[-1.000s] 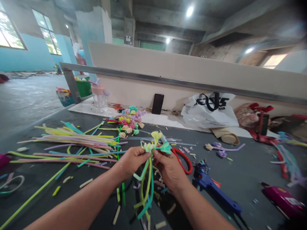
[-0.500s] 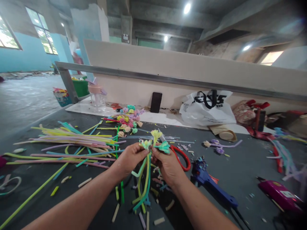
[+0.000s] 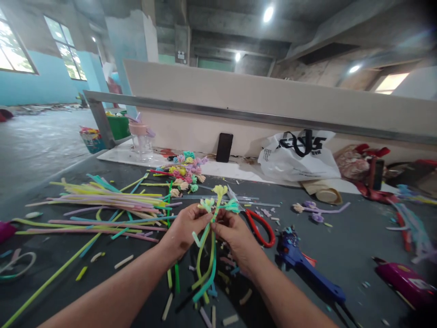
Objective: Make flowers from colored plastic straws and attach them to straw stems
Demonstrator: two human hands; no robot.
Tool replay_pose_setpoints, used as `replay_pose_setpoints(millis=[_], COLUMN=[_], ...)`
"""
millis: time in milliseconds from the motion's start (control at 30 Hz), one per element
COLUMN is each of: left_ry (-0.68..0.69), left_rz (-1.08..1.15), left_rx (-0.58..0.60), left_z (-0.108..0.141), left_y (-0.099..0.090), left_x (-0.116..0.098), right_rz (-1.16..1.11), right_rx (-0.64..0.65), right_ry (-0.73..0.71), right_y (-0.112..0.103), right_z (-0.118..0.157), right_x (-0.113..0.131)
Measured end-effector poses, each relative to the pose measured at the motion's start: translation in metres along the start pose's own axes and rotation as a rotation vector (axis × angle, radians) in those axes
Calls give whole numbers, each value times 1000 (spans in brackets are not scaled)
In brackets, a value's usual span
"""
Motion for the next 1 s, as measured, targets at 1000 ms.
replay_pose_setpoints(millis=[1000], left_ry=[-84], left_rz=[102], left_rx=[-62], left_z=[4], left_y=[5], left_x=[-4], right_rz=[134], right_rx=[-122], right_ry=[-94], right_y=[-1], right_z=[-3], right_x=[-4])
Point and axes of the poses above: each hand's wrist, its own z-axis away from the middle knuckle, its own y-axis out of the palm, x = y × z, the point moved 2 cm from there along -z, towards the middle knuckle, and after that the axes turned 2 degrees about z, right-handed, at the moved point
